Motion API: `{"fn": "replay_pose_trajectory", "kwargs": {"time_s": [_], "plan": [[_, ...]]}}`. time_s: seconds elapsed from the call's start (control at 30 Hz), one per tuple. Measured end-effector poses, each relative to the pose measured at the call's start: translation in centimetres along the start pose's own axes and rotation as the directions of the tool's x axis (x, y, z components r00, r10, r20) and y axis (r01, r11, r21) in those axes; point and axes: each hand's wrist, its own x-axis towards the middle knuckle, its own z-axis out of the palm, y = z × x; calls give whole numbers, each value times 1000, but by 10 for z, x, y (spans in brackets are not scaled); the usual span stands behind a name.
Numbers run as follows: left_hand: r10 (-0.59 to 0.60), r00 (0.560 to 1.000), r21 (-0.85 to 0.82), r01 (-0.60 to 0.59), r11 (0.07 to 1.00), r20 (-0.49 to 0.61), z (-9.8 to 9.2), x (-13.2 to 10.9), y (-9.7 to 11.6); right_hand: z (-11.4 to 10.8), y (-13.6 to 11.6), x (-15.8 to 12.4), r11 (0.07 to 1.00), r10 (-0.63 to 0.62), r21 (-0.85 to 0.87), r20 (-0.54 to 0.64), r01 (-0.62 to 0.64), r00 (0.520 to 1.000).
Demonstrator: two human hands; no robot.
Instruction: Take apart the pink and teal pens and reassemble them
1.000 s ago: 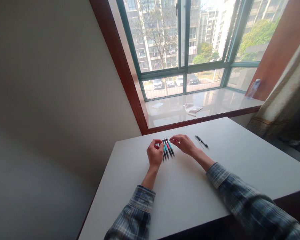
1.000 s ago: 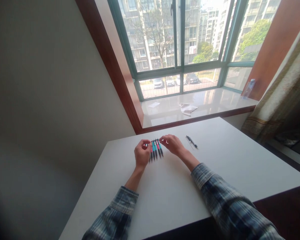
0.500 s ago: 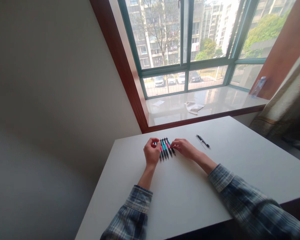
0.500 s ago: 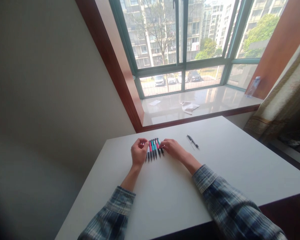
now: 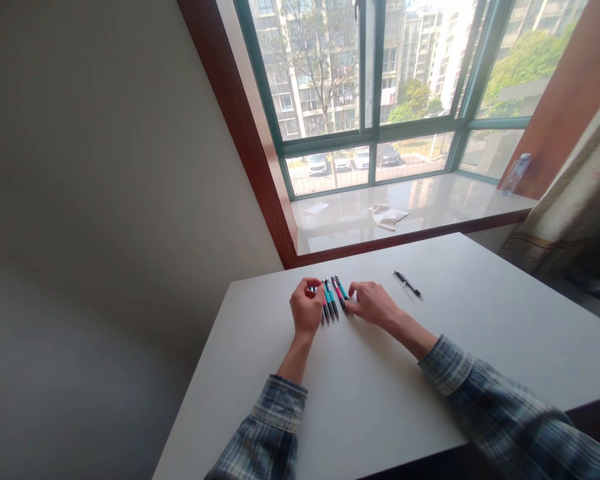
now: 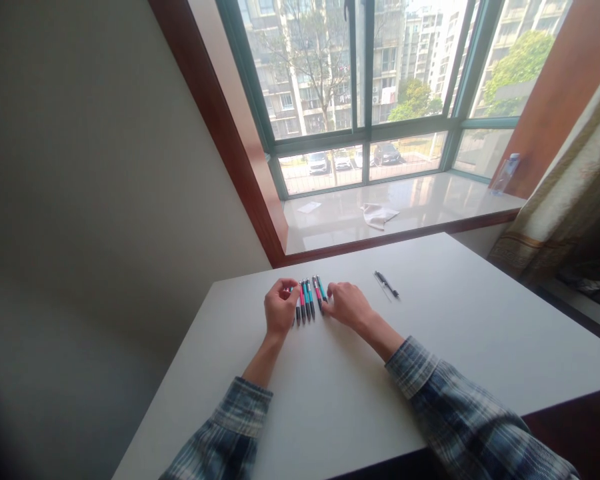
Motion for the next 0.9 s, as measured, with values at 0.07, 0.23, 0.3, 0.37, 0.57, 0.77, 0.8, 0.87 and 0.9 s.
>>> {"fn": "replay_pose_trajectory", "kwargs": {"time_s": [0.07, 0.23, 0.3, 0.37, 0.57, 0.77, 0.8, 0.87, 0.9], "plan": [[1, 1000, -6, -1, 1000, 3, 0, 1, 0, -1, -3, 0, 998, 56, -35, 9, -56, 998], [-2, 1000, -15, 2, 1000, 8, 0, 3, 0, -1, -8, 1, 992, 110, -57, 14, -109, 994], [-5, 1000, -17, 5, 1000, 7, 1, 3, -1, -1, -7, 2, 992, 123, -12, 4, -122, 992], [-8, 1000, -17, 8, 1000, 6, 1, 3, -1, -1, -3, 5, 985, 146, 90, -2, -145, 989], [-5, 1000, -18, 5, 1000, 8, 0, 2, -3, 7, 18, 12, 705, 243, 661, 118, -258, 963], [233, 971, 234, -215, 948, -51, -3, -7, 11, 20, 14, 18, 539, 202, 829, 47, -151, 978], [313, 949, 285, -295, 912, -20, -2, -10, 15, 21, 12, 19, 521, 190, 845, 28, -124, 981], [427, 900, 334, -431, 838, 90, 1, -16, 22, 21, 8, 18, 467, 145, 882, 2, -70, 989], [456, 875, 351, -482, 802, 160, 3, -19, 24, 20, 7, 18, 427, 119, 903, -2, -49, 993]]}}
